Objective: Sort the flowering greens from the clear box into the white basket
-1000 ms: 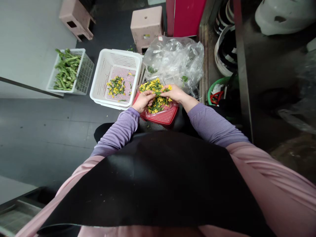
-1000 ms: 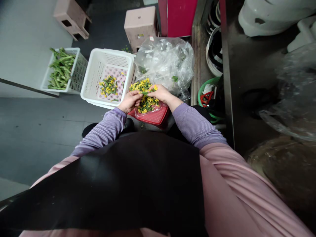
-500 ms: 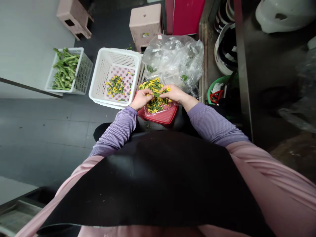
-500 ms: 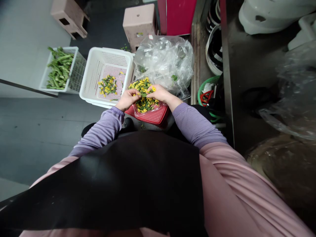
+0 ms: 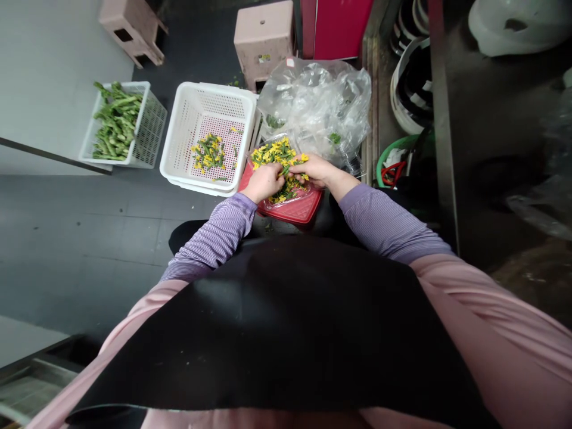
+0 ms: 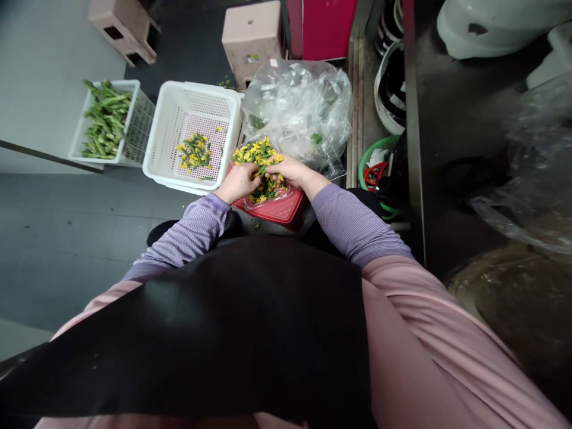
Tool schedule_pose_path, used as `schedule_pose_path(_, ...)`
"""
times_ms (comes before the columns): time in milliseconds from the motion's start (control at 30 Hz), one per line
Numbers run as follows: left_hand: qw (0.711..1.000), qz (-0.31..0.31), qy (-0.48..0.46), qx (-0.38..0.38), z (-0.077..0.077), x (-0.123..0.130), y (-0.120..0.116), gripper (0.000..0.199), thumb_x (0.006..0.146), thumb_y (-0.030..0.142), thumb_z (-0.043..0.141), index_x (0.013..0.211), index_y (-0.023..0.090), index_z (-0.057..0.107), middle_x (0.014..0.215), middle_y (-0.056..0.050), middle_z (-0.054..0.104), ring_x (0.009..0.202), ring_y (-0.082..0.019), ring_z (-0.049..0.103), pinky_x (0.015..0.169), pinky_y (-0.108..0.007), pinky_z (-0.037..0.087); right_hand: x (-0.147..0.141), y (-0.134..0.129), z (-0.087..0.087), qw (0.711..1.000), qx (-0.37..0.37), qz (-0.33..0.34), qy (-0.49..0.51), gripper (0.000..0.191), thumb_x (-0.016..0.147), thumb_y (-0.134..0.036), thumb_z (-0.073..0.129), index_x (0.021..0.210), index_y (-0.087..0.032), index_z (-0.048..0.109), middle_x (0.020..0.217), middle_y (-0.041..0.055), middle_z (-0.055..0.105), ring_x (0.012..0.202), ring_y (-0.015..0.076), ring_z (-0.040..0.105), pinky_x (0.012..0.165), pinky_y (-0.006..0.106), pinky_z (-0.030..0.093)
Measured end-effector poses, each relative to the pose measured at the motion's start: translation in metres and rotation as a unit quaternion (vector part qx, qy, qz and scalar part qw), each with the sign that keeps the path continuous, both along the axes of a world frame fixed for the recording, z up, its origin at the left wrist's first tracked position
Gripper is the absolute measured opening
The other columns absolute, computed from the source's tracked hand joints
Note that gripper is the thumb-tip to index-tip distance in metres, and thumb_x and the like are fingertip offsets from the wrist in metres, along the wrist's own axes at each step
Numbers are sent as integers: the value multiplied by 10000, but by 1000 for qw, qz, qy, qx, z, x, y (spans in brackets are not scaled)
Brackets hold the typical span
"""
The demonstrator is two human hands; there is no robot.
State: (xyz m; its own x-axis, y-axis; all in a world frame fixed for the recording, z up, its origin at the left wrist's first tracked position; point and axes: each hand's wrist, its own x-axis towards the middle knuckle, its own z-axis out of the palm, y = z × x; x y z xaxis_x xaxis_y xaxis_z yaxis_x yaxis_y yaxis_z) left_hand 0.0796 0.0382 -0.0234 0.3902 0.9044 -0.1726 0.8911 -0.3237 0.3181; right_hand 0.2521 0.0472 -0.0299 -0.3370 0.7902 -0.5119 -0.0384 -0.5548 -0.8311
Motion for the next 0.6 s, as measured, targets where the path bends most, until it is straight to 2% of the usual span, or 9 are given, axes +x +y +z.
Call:
schedule_pose_path(133, 998, -6, 58, 9, 6, 14, -4, 269, 882, 164, 529, 1067, 94, 713, 1052, -179, 732, 977, -261, 693, 870, -328, 499, -4, -3, 3, 995, -76, -31, 65, 278, 948, 40, 497, 754, -157, 528, 564, -21, 538, 478, 59, 460, 437, 151, 358)
schedule_pose_path(233, 999, 0, 37, 6, 7, 19, -2, 255, 878, 146, 537, 1056, 82, 708, 1042, -184, 729, 986, -263, 695, 882, -327, 497, -5, -3, 0, 989, -90, -64, 98, 271, 982, -10, 510, 754, -156, 516, 541, -43, 478, 466, 50, 425, 421, 138, 339)
schedule_pose_path(333, 997, 32, -67, -23, 2, 16, 3, 143, 842, 130, 582, 908, 105, 707, 887, -120, 723, 909, -227, 680, 861, -310, 498, -4, -1, -3, 986, -104, -78, 106, 232, 976, -21, 539, 787, -156, 529, 559, -41, 482, 467, 46, 403, 400, 127, 306)
schedule_pose_path(400, 975, 104, -186, -57, -4, 11, 7, 65, 827, 138, 615, 817, 125, 678, 752, -62, 677, 801, -182, 644, 790, -282, 502, -2, 2, -2, 982, -120, -94, 110, 205, 973, -34, 545, 812, -162, 530, 579, -33, 494, 475, 52, 407, 394, 128, 300)
schedule_pose_path(433, 950, 153, -257, -89, -6, 8, 9, 53, 831, 152, 625, 799, 131, 663, 695, -38, 641, 734, -156, 615, 735, -263, 498, -1, 4, -1, 979, -129, -106, 115, 194, 976, -52, 544, 820, -165, 526, 585, -30, 492, 477, 55, 408, 392, 130, 296)
schedule_pose_path(467, 912, 202, -329, -134, -8, 4, 10, 59, 840, 170, 631, 798, 135, 652, 652, -18, 605, 666, -131, 579, 675, -242, 486, 0, 5, 0, 976, -138, -119, 122, 185, 982, -75, 539, 824, -169, 521, 586, -28, 486, 477, 59, 407, 390, 133, 292)
schedule_pose_path(533, 807, 282, -460, -240, -9, -2, 11, 78, 863, 192, 611, 838, 130, 651, 613, 2, 555, 563, -92, 511, 576, -208, 450, 3, 8, 1, 969, -154, -133, 140, 179, 991, -120, 517, 820, -174, 511, 584, -22, 474, 476, 65, 401, 389, 141, 289)
schedule_pose_path(600, 703, 325, -549, -315, -8, -5, 12, 130, 875, 169, 559, 920, 112, 667, 624, -4, 558, 524, -78, 494, 535, -196, 444, 5, 10, 0, 966, -159, -122, 161, 172, 983, -152, 504, 812, -173, 506, 596, -9, 494, 477, 69, 397, 391, 152, 293)
